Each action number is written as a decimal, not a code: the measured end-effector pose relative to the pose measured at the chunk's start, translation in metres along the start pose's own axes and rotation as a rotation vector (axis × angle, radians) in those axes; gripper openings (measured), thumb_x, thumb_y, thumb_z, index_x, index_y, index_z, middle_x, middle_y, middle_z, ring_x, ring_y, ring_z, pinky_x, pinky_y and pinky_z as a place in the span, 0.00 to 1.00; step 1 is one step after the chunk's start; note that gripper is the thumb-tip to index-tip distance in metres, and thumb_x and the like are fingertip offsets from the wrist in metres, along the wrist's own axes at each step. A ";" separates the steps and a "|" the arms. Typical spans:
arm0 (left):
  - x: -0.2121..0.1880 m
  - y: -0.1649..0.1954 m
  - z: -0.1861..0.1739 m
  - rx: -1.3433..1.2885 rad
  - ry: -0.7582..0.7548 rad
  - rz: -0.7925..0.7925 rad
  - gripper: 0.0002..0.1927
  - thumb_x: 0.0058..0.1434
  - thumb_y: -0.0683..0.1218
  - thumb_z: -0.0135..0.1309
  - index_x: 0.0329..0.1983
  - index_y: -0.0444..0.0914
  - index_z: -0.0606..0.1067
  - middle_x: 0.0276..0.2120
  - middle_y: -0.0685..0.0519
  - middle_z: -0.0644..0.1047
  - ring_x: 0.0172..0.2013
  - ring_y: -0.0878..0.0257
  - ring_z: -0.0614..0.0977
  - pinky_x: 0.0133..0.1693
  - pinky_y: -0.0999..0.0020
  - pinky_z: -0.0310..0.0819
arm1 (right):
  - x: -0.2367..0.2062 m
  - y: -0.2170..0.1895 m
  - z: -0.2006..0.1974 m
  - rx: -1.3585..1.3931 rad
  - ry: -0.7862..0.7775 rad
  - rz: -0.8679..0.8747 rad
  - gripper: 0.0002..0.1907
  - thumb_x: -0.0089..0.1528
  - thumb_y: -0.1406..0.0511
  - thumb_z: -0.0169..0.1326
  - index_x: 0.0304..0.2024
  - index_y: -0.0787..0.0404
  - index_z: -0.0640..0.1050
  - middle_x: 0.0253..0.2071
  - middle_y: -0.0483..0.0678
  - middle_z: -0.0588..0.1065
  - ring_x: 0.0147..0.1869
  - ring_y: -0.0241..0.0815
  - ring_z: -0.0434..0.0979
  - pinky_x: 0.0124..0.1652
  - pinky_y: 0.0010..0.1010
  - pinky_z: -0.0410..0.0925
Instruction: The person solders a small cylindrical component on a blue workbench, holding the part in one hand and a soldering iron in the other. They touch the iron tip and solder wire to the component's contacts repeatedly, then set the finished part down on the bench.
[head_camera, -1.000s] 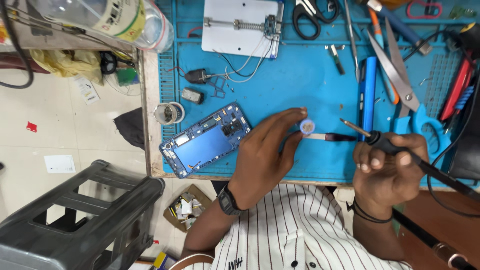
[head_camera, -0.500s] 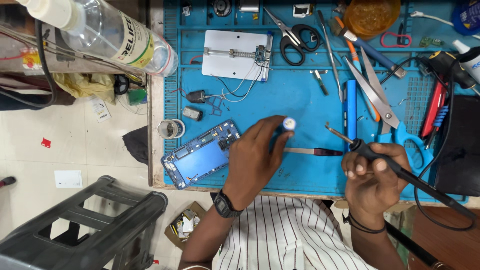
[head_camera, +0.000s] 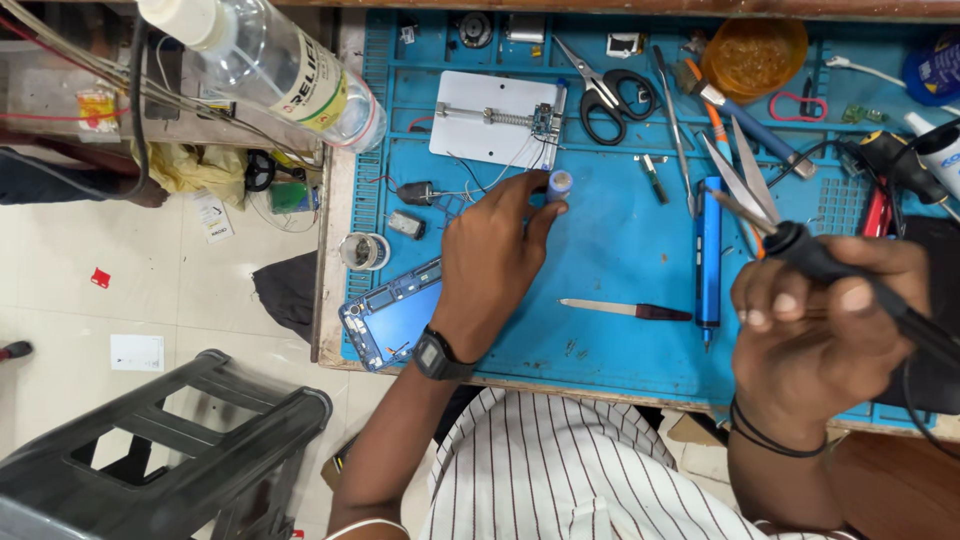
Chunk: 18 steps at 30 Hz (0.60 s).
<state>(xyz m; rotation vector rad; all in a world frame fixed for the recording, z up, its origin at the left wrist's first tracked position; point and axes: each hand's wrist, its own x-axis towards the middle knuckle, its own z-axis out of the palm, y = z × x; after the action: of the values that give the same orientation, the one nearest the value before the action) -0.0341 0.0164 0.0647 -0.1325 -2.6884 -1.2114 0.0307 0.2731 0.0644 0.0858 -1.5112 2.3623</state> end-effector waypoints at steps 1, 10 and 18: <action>0.002 -0.001 -0.001 -0.004 0.017 0.016 0.12 0.64 0.46 0.61 0.49 0.39 0.77 0.40 0.49 0.83 0.33 0.53 0.86 0.30 0.57 0.76 | 0.003 -0.004 0.004 -0.010 -0.008 -0.014 0.15 0.77 0.58 0.54 0.52 0.63 0.69 0.26 0.50 0.67 0.24 0.40 0.66 0.29 0.32 0.58; 0.013 -0.006 -0.005 -0.038 0.038 -0.001 0.11 0.63 0.45 0.62 0.46 0.39 0.77 0.40 0.49 0.84 0.34 0.56 0.87 0.29 0.59 0.76 | 0.047 0.001 0.035 0.009 -0.098 0.014 0.22 0.74 0.54 0.58 0.54 0.65 0.71 0.32 0.50 0.72 0.31 0.38 0.72 0.31 0.29 0.67; 0.022 -0.010 0.006 -0.109 0.044 0.005 0.12 0.63 0.44 0.63 0.46 0.36 0.76 0.40 0.47 0.85 0.34 0.56 0.88 0.30 0.63 0.79 | 0.076 0.027 0.043 -0.129 -0.175 0.082 0.08 0.76 0.69 0.56 0.51 0.70 0.74 0.33 0.52 0.74 0.32 0.39 0.76 0.33 0.30 0.71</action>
<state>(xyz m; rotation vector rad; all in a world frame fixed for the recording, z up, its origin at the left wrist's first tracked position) -0.0579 0.0146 0.0581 -0.1267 -2.5833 -1.3436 -0.0547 0.2434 0.0770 0.2082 -1.7765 2.3664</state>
